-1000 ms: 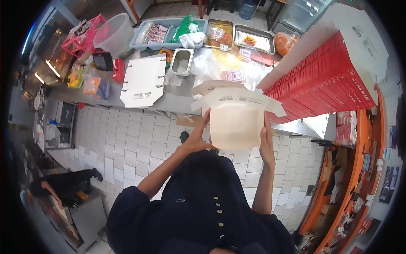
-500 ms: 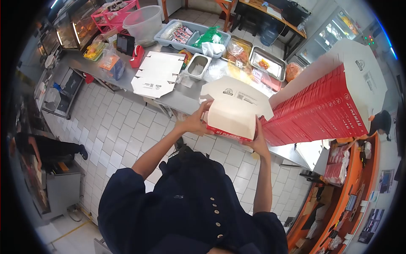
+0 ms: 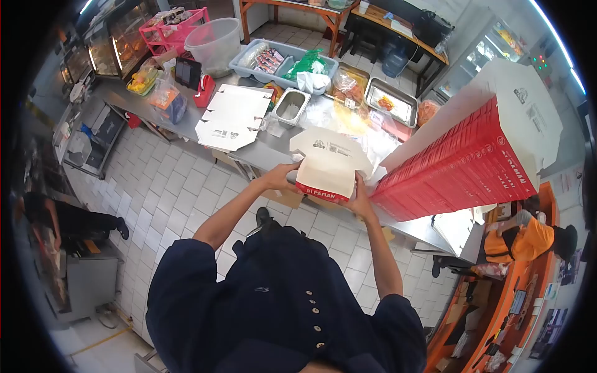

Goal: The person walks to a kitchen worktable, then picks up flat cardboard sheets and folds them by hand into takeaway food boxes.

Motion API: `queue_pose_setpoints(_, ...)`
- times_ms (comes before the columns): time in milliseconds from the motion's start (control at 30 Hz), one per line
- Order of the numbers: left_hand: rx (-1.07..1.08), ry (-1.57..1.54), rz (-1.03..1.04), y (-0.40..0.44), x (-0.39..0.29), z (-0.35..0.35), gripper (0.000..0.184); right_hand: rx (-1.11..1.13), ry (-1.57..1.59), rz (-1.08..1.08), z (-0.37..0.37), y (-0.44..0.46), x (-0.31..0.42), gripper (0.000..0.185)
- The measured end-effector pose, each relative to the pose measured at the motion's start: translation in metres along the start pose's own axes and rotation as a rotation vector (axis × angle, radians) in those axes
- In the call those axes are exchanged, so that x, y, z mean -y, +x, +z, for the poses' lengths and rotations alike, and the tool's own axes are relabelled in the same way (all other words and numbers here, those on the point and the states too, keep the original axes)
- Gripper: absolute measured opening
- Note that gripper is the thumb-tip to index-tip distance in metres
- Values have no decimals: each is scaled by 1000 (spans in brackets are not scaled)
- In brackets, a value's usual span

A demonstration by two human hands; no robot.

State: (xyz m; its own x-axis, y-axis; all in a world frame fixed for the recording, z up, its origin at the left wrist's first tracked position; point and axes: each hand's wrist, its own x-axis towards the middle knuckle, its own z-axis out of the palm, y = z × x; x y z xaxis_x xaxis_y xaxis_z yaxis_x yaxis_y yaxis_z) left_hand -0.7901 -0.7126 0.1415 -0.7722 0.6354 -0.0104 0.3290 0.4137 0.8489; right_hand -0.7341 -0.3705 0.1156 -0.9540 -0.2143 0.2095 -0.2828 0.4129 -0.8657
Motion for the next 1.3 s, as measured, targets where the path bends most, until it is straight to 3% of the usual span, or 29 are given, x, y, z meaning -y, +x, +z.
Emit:
queue_pose_setpoints(133, -43, -135, -19, -2, 18, 1, 114, -86, -117, 58, -2, 1, 32, 110)
queue_pose_setpoints(200, -46, -164, -20, -3, 23, 2, 109, -8, -277, 121, -7, 2, 49, 90)
queue_pose_setpoints(267, -54, -195, -25, -3, 24, 2, 105, -24, -264, 70, 0, -1, 15, 80)
queue_pose_setpoints(333, -74, -82, 51, -3, 24, -1, 80, -35, -248, 16, 1, -3, 16, 70)
queue_pose_setpoints(367, -64, -82, 49, -3, 25, -4, 80, 0, -233, 28, -2, -6, 17, 63)
queue_pose_setpoints(433, -21, -71, 43, -2, 28, -6, 54, 28, -215, 50, -4, -11, 10, 57)
queue_pose_setpoints(467, -8, -71, 44, -1, 29, -6, 54, 42, -254, -50, -5, -11, 3, 51)
queue_pose_setpoints(533, -14, -39, 122, 1, 27, -7, 35, 48, -292, -140, -4, -15, -7, 45)
queue_pose_setpoints(733, -21, -64, 145, 5, 30, -5, 21, 144, -276, -20, -3, -13, -7, 36)
queue_pose_setpoints(967, 24, -12, 72, 10, 22, -4, 38, 122, -321, 25, -7, -10, 27, 39)
queue_pose_setpoints(1033, -175, -247, 51, 10, 16, 5, 60, 102, -312, 64, -3, -7, 29, 38)
queue_pose_setpoints(1100, -156, -224, 31, 11, 11, 8, 64, -183, 88, 275, 12, -2, 27, 38)
queue_pose_setpoints(1133, -146, -200, 6, 12, 7, 8, 67, -183, 93, 274, 15, 1, 23, 38)
queue_pose_setpoints(1200, -170, -98, 57, 15, 11, 13, 68, -318, -118, 162, 26, 8, 13, 40)
queue_pose_setpoints(1300, -213, 68, 71, 19, 8, 21, 65, -324, -199, 200, 32, 10, -3, 39)
